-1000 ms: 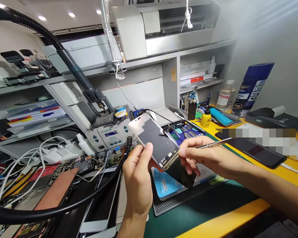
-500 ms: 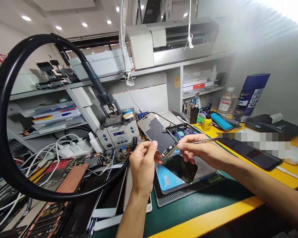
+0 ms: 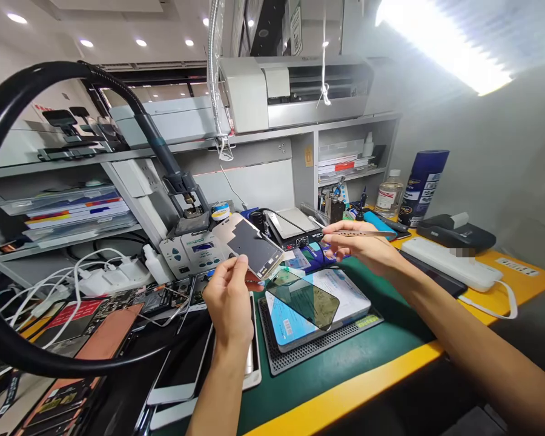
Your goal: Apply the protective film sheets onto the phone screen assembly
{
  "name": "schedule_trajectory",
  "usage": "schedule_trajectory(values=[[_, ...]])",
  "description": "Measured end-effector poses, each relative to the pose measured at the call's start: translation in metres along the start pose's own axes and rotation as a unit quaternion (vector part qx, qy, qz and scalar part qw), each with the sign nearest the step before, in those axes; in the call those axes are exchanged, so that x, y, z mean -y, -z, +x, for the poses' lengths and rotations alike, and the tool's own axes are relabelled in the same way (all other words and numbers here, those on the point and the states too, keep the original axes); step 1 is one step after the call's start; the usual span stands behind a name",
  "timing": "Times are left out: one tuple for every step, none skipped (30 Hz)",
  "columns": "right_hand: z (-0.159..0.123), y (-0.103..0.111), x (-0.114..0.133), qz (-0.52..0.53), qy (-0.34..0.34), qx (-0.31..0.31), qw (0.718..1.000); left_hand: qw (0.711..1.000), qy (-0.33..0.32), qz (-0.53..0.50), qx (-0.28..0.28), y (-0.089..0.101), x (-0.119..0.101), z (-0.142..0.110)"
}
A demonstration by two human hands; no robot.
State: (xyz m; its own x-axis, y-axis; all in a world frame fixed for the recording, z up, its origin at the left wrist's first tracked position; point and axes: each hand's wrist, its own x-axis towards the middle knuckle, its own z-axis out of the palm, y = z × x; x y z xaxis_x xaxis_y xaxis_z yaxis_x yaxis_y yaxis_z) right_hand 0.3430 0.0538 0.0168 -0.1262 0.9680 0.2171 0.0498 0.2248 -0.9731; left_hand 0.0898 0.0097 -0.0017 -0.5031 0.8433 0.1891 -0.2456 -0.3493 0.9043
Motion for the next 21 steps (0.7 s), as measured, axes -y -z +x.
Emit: schedule_trajectory(values=[[0.003,0.006,-0.001,-0.018,-0.007,-0.002,1.0,1.0,0.003,-0.007,-0.004,0.0,0.001,0.001],[0.006,0.011,-0.003,-0.039,-0.015,-0.003,0.999,1.0,0.008,-0.017,-0.005,0.001,0.001,0.001],[0.009,0.015,-0.004,-0.064,-0.024,-0.003,0.998,0.999,0.017,-0.028,-0.005,0.001,0.002,0.002],[0.011,0.019,-0.006,-0.092,-0.034,-0.002,0.995,0.999,0.026,-0.042,-0.001,0.001,0.002,0.003],[0.013,0.022,-0.008,-0.123,-0.046,-0.001,0.991,0.998,0.039,-0.057,0.007,0.002,0.001,0.003],[0.015,0.024,-0.01,-0.156,-0.058,0.0,0.986,0.996,0.053,-0.073,0.019,0.002,0.001,0.004],[0.017,0.026,-0.012,-0.192,-0.069,0.0,0.979,0.993,0.069,-0.088,0.032,0.003,0.0,0.005],[0.019,0.028,-0.014,-0.229,-0.079,0.001,0.97,0.99,0.084,-0.102,0.044,0.003,-0.002,0.006],[0.02,0.03,-0.016,-0.266,-0.087,0.001,0.96,0.987,0.099,-0.115,0.057,0.004,-0.003,0.007],[0.021,0.031,-0.018,-0.302,-0.092,0.0,0.949,0.983,0.113,-0.127,0.068,0.004,-0.004,0.007],[0.022,0.031,-0.02,-0.336,-0.096,0.0,0.937,0.979,0.127,-0.139,0.077,0.005,-0.006,0.008],[0.023,0.032,-0.022,-0.367,-0.099,0.002,0.925,0.975,0.14,-0.15,0.085,0.006,-0.007,0.009],[0.024,0.032,-0.024,-0.395,-0.101,0.007,0.913,0.971,0.152,-0.162,0.091,0.007,-0.008,0.01],[0.025,0.033,-0.026,-0.419,-0.104,0.014,0.902,0.966,0.164,-0.173,0.096,0.008,-0.008,0.011],[0.025,0.033,-0.028,-0.44,-0.106,0.023,0.891,0.962,0.177,-0.183,0.101,0.009,-0.009,0.013],[0.026,0.033,-0.03,-0.459,-0.109,0.033,0.881,0.957,0.19,-0.191,0.106,0.01,-0.009,0.014],[0.026,0.033,-0.032,-0.475,-0.112,0.042,0.872,0.952,0.205,-0.197,0.113,0.011,-0.008,0.015],[0.027,0.033,-0.034,-0.488,-0.114,0.05,0.864,0.947,0.222,-0.2,0.121,0.011,-0.008,0.015],[0.027,0.034,-0.036,-0.5,-0.116,0.055,0.856,0.941,0.238,-0.202,0.13,0.012,-0.007,0.016],[0.027,0.034,-0.037,-0.51,-0.118,0.06,0.85,0.936,0.253,-0.203,0.138,0.012,-0.007,0.016],[0.027,0.034,-0.038,-0.518,-0.119,0.063,0.845,0.931,0.265,-0.204,0.145,0.012,-0.007,0.016]])
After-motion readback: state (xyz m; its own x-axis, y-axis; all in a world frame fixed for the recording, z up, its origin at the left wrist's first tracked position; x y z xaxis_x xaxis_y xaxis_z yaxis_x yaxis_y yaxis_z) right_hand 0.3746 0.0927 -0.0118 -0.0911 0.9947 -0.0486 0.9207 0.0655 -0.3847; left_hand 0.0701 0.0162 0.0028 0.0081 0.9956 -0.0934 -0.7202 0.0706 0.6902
